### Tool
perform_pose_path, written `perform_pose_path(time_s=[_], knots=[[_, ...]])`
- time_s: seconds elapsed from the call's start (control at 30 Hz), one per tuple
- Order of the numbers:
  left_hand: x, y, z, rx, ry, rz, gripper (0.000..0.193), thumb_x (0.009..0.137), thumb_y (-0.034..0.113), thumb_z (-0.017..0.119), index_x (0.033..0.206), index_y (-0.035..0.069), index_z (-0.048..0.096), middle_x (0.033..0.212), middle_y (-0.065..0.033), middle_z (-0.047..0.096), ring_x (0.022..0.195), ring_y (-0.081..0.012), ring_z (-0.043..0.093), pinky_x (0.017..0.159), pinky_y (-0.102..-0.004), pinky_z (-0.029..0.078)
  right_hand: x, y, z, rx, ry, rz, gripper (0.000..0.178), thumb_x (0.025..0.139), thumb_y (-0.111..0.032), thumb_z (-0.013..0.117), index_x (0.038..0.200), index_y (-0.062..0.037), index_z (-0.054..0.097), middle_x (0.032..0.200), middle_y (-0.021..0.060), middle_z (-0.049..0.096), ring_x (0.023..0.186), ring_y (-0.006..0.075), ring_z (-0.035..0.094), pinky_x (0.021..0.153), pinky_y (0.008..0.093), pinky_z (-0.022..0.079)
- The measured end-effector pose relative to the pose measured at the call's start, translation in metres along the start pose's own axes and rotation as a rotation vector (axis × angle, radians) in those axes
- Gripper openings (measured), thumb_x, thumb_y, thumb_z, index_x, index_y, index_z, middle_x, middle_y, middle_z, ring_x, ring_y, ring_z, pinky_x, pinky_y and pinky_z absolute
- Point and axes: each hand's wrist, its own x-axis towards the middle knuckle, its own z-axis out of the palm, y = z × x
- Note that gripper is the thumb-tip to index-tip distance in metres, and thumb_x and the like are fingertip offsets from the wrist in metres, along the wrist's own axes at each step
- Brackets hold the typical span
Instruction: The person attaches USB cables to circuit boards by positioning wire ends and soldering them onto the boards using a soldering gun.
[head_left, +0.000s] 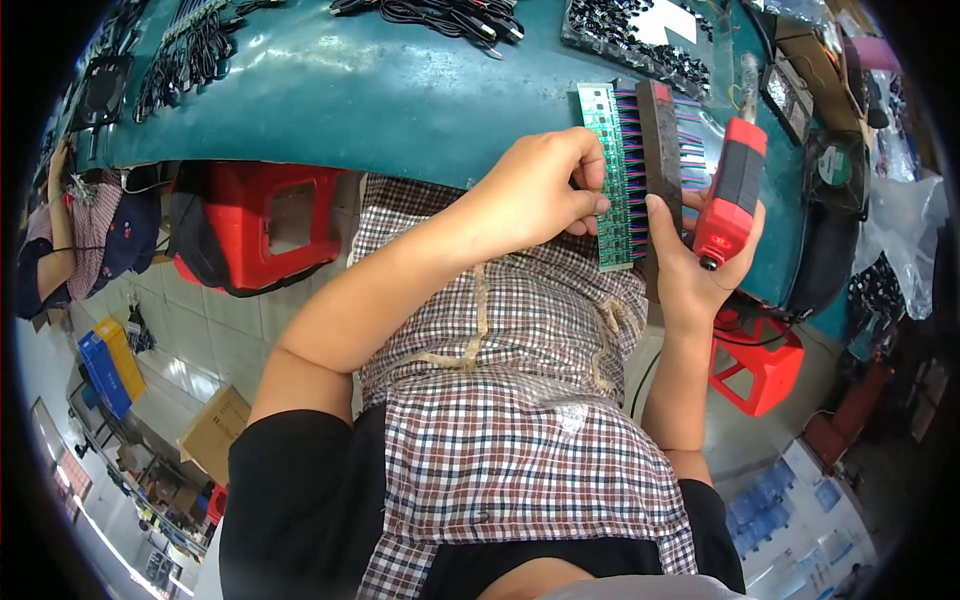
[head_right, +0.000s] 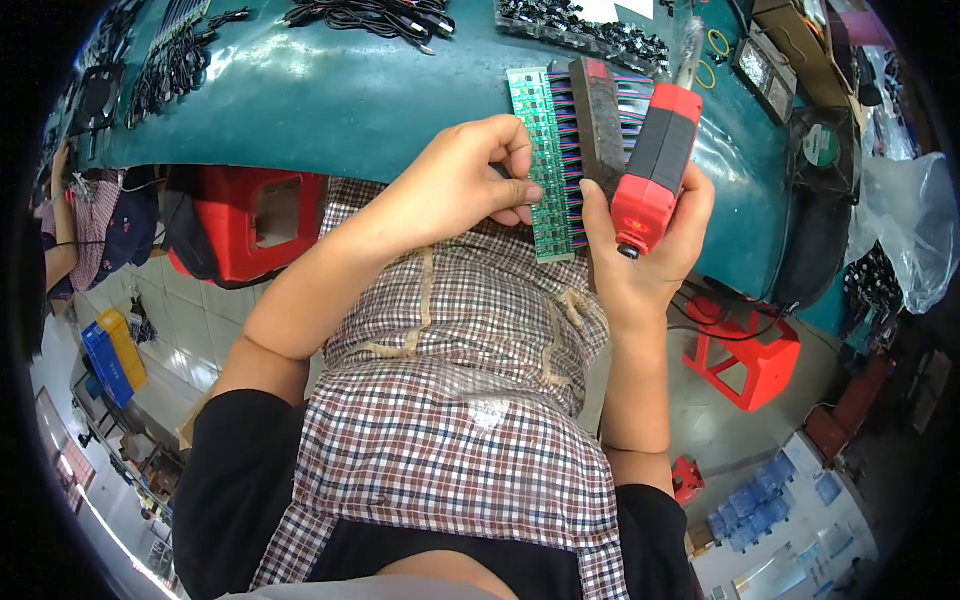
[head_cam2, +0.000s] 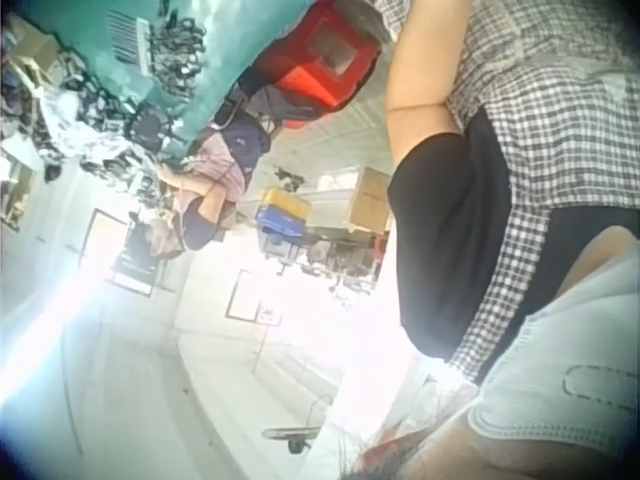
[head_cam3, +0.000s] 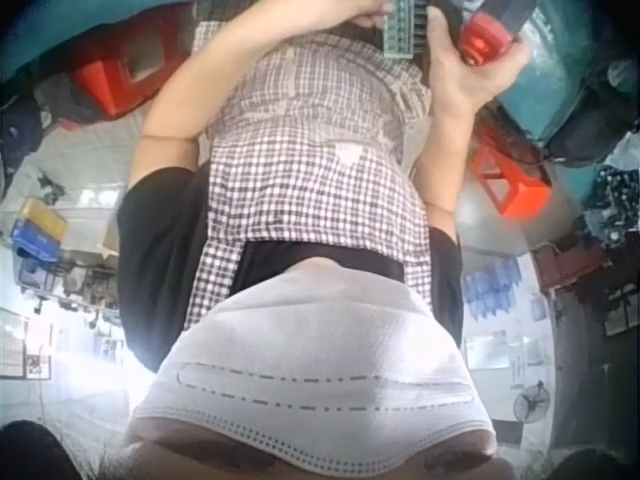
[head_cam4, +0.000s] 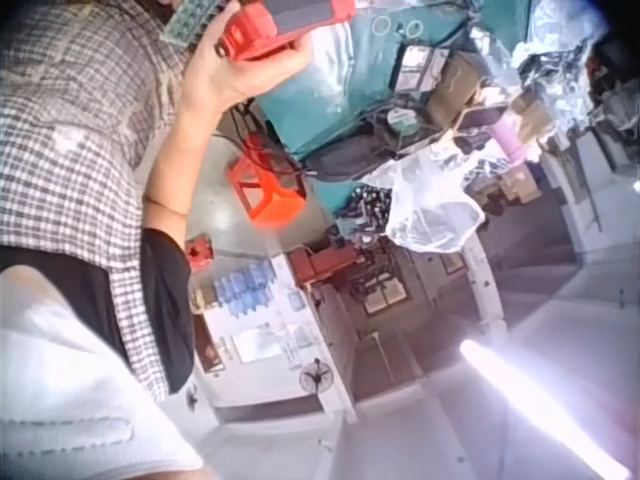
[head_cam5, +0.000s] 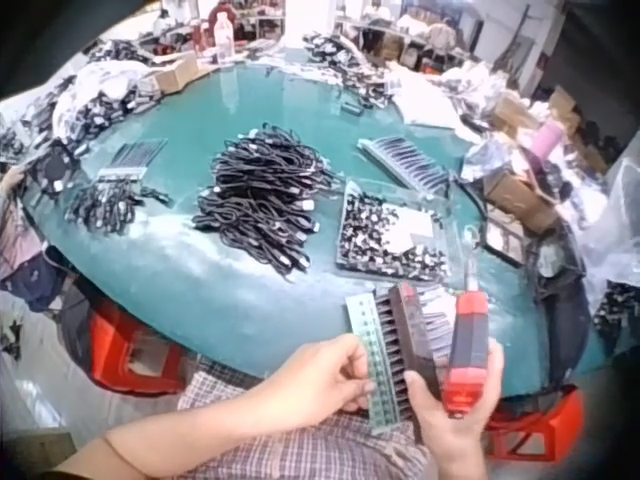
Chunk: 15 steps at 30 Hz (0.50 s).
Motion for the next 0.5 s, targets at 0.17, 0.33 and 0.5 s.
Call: perform_pose_path(time_s=[0.17, 0.33, 0.5], knots=[[-0.002, -0.002, 0.001, -0.010, 0.016, 0.009, 0.018, 0.090, -0.002, 0.065, 0.086, 0.001, 0.048, 0.082, -0.0076, 0.064, 0.076, -0.0150, 0.071, 0.063, -0.0252, 0.060, 0.003, -0.005, 0.003, -0.141, 0.003, -0.166, 0.062, 0.068, -0.007, 0.087, 0.118, -0.0010, 0.050, 0.105, 0.0112, 0.056, 0.094, 0.0249, 0.060, 0.083, 0.0339, 0.049], [-0.004, 0.003, 0.000, -0.016, 0.009, -0.037, 0.019, 0.090, -0.001, 0.066, 0.085, 0.001, 0.047, 0.081, -0.0069, 0.064, 0.074, -0.0145, 0.071, 0.061, -0.0243, 0.059, 0.006, -0.010, 0.004, -0.317, -0.057, -0.166, 0.059, 0.068, -0.012, 0.088, 0.114, -0.0022, 0.053, 0.103, 0.0123, 0.059, 0.092, 0.0281, 0.062, 0.081, 0.0355, 0.050], [-0.008, 0.014, -0.003, 0.125, 0.014, -0.043, 0.023, 0.088, 0.001, 0.070, 0.081, 0.001, 0.047, 0.075, -0.0060, 0.064, 0.066, -0.0143, 0.071, 0.055, -0.0238, 0.058, 0.004, -0.013, 0.003, -0.293, -0.040, -0.082, 0.063, 0.065, -0.014, 0.091, 0.114, -0.0026, 0.054, 0.100, 0.0111, 0.062, 0.087, 0.0266, 0.065, 0.077, 0.0360, 0.052]])
